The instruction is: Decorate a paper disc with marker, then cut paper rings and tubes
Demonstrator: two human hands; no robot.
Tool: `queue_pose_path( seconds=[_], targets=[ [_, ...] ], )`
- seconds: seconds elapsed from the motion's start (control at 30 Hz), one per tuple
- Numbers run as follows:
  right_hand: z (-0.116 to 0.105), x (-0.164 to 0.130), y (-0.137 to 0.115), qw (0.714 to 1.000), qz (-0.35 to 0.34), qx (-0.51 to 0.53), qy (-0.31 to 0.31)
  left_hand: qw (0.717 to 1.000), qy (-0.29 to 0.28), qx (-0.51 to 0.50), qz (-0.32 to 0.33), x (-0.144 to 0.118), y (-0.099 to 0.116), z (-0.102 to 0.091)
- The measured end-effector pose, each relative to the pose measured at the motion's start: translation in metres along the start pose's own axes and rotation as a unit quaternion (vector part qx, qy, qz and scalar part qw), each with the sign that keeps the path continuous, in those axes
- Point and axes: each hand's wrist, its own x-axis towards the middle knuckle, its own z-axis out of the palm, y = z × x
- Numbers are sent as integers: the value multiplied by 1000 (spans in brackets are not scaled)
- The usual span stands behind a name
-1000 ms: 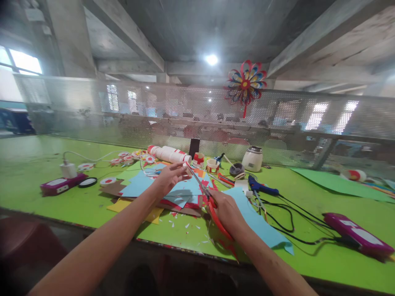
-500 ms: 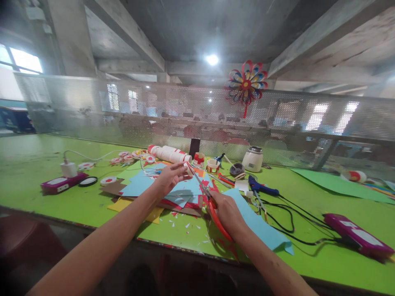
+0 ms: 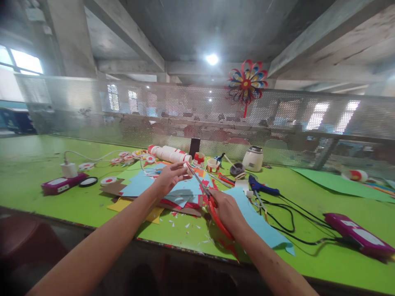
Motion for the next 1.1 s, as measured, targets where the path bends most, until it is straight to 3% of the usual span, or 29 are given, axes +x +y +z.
queue_pose_path(
  seconds=[0.8,1.1],
  targets=[
    [-3,-3,-8,1000,17,16,5,1000,-9,-7,-14,-1,2,3],
    [-2,-1,-5,1000,5,18,-7,1000,12,-18,-19,5,0,-6]
  ],
)
